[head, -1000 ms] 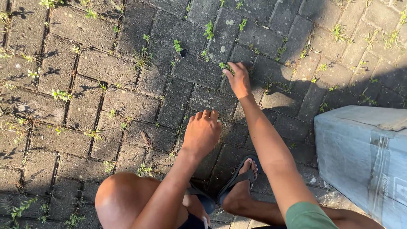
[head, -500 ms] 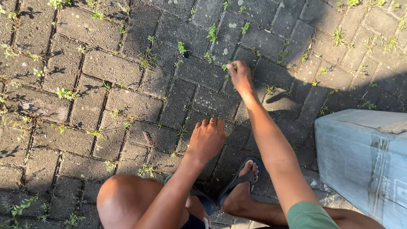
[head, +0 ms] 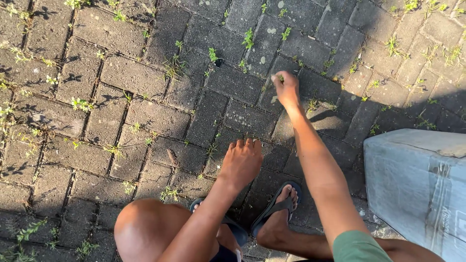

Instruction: Pulling weeds from between paving stones and placing them in a trash bin.

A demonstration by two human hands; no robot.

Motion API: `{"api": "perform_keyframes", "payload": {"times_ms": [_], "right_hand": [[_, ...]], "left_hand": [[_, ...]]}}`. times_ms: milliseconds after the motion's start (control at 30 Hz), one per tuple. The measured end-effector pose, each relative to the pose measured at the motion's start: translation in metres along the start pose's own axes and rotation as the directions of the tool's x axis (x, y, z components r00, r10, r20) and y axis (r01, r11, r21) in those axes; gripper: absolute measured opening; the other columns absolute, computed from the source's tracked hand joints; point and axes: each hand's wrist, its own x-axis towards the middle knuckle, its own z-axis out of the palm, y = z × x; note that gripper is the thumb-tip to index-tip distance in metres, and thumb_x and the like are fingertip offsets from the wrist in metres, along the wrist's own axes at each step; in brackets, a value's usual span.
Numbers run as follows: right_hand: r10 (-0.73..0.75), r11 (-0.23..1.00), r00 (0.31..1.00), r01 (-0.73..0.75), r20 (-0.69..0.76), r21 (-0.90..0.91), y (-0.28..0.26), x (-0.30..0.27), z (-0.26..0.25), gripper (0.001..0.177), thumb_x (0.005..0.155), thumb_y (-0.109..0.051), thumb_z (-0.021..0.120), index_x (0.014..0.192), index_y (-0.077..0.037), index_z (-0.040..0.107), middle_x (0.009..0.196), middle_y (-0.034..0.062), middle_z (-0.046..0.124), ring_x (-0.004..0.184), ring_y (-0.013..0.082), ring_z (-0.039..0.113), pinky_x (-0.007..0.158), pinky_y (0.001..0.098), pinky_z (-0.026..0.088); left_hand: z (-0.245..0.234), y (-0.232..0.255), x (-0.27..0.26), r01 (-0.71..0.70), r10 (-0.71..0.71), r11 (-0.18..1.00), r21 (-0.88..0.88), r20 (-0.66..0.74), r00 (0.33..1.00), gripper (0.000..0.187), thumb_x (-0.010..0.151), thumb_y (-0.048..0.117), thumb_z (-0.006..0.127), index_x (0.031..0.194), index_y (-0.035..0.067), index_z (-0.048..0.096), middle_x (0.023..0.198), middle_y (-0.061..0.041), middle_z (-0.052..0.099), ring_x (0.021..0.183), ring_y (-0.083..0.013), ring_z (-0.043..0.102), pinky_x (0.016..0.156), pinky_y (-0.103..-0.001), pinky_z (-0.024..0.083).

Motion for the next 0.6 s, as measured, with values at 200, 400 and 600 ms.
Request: {"api": "perform_keyframes", "payload": {"times_ms": [200,400,600], "right_hand": [[-0.289,0.949,0.940,0.306,0.180,-0.072,-0.036,-0.025,-0.019,0.028,0.093,-0.010,0.077,0.117,0.002,0.071,0.104,0.0183,0.069,0.089,0.0320,0.069,0.078,0.0412,0.056],[-0.299,0.948,0.944,0.311,0.139,-0.070,-0.032,-0.038,0.009,0.019,0.089,-0.005,0.076,0.107,0.001,0.071,0.100,0.0175,0.068,0.091,0.0360,0.068,0.078,0.0424,0.055],[-0.158,0.986,0.974,0.148,-0.161,-0.070,-0.001,-0.017,0.001,0.008,0.097,-0.004,0.072,0.105,-0.002,0.070,0.098,0.0146,0.071,0.089,0.0321,0.071,0.079,0.0411,0.054]], "left_hand": [[0.003,0.005,0.007,-0.025,0.026,0.999,-0.022,0.032,0.999,0.027,0.094,0.026,0.065,0.107,0.003,0.063,0.106,-0.018,0.068,0.105,-0.0351,0.067,0.090,-0.049,0.053],[0.004,0.009,0.009,-0.039,0.039,0.999,-0.003,0.049,0.998,0.028,0.093,0.026,0.066,0.106,0.002,0.063,0.107,-0.017,0.068,0.106,-0.0345,0.067,0.090,-0.049,0.053],[-0.001,0.009,0.008,-0.015,0.016,1.000,-0.022,0.069,0.997,0.027,0.093,0.027,0.066,0.106,0.003,0.063,0.107,-0.017,0.068,0.106,-0.0345,0.067,0.090,-0.049,0.053]]}}
